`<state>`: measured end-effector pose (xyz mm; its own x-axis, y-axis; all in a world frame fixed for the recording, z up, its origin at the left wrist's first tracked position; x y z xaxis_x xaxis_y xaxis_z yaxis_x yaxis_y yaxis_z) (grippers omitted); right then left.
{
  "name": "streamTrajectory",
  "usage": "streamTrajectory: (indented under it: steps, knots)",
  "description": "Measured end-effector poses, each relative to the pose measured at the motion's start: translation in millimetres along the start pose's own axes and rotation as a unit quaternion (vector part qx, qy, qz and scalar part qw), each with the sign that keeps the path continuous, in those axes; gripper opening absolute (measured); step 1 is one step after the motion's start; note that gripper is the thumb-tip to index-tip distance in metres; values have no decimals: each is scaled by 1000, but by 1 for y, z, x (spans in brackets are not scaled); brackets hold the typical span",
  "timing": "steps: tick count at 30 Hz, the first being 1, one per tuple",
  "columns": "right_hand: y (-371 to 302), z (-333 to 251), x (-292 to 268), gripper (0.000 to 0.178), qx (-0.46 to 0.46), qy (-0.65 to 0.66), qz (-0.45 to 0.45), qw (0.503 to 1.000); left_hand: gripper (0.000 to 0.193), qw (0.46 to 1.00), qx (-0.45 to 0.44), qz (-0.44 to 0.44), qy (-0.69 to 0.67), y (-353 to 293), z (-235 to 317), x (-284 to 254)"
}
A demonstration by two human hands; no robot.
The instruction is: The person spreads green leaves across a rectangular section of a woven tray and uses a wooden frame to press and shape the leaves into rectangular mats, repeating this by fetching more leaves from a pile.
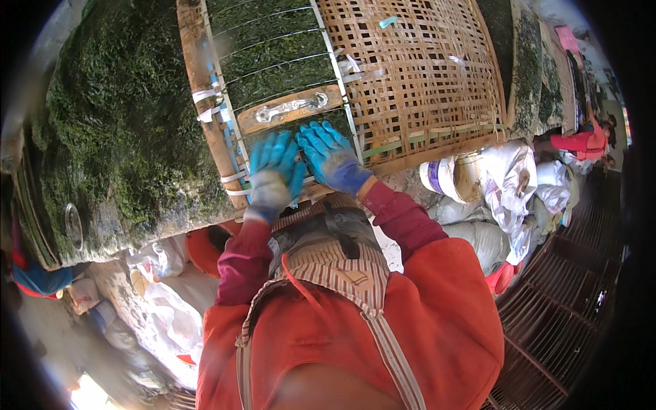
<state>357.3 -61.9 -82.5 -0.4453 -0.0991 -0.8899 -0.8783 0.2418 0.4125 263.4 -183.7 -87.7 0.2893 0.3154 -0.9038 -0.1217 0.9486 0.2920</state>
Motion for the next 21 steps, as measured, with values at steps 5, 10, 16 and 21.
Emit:
streamTrajectory:
  steps: [5,10,16,21]
  knots:
    - [7,16,-5,52,-20,72,-67,995,56,996,-51,68,37,-29,-12,-22]
    - [19,30,-37,64,-38,34,10,999,57,971,-149,161,92,-43,-21,-49]
    - [64,14,-10,80,41,118,8,992,61,978,-143,-50,146,-45,-27,-20]
    - [64,36,-6,69,102,154,4,983,53,987,-119,-37,104,-46,-31,-32]
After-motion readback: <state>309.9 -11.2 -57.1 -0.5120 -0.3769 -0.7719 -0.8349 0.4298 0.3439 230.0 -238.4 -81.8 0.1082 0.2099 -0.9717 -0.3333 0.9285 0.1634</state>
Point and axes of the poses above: each hand's wrist, its own y-axis towards the middle knuckle, its own x-axis out of the palm, z = x × y, the point moved 6 cm from there along y, towards the middle knuckle, and after that the axes turned 12 degrees about x, right-handed, at the moved point
